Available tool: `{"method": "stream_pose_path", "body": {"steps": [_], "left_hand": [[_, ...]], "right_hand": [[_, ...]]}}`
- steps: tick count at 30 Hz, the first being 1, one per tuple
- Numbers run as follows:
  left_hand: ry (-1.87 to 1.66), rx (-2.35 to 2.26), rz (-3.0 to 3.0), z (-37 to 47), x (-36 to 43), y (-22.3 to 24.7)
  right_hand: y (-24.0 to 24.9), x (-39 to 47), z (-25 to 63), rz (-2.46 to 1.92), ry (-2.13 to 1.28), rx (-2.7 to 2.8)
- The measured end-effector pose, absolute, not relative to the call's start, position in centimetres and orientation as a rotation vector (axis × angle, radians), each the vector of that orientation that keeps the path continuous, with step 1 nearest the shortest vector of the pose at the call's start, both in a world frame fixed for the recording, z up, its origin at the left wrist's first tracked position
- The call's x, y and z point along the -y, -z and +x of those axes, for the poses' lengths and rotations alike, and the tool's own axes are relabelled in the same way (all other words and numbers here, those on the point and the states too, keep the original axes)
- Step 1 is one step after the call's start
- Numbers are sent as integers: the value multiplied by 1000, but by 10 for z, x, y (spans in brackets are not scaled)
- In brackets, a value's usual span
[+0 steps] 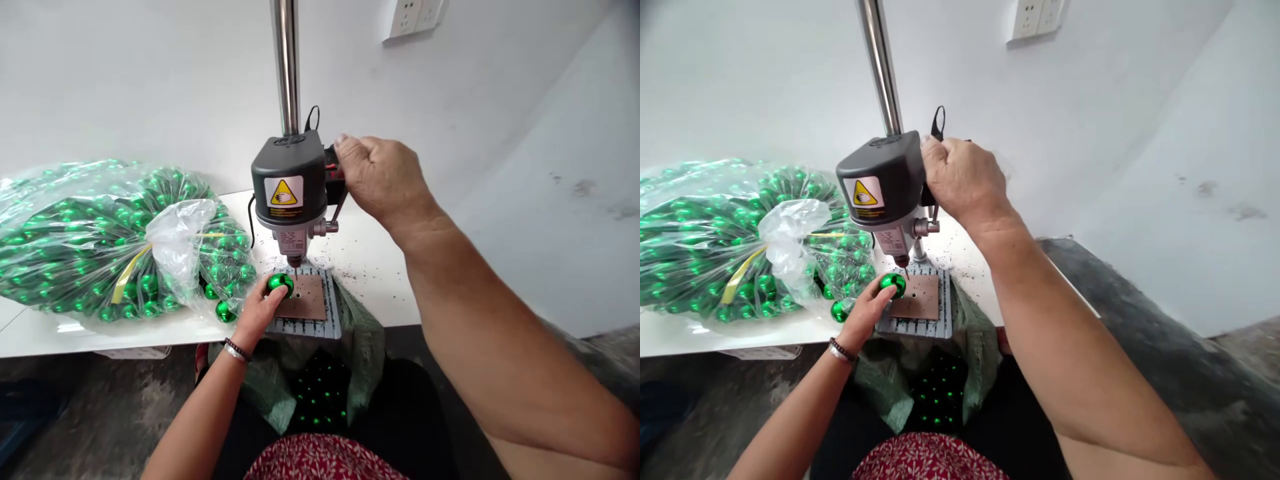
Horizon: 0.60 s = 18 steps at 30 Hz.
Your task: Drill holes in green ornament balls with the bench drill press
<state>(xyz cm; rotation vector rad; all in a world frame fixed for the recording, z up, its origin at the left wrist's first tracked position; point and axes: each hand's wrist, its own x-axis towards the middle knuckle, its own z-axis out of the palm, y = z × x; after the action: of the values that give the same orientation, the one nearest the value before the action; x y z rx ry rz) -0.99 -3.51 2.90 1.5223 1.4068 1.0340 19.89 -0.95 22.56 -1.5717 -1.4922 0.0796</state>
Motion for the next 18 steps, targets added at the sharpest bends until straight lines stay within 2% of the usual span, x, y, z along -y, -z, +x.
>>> {"method": "stream_pose_path", "body": {"steps": [18], "left_hand": [[-783,-1800,1967,12,26,-10]], "right_hand": [[-219,15,198,-1515,-94,1444]]}}
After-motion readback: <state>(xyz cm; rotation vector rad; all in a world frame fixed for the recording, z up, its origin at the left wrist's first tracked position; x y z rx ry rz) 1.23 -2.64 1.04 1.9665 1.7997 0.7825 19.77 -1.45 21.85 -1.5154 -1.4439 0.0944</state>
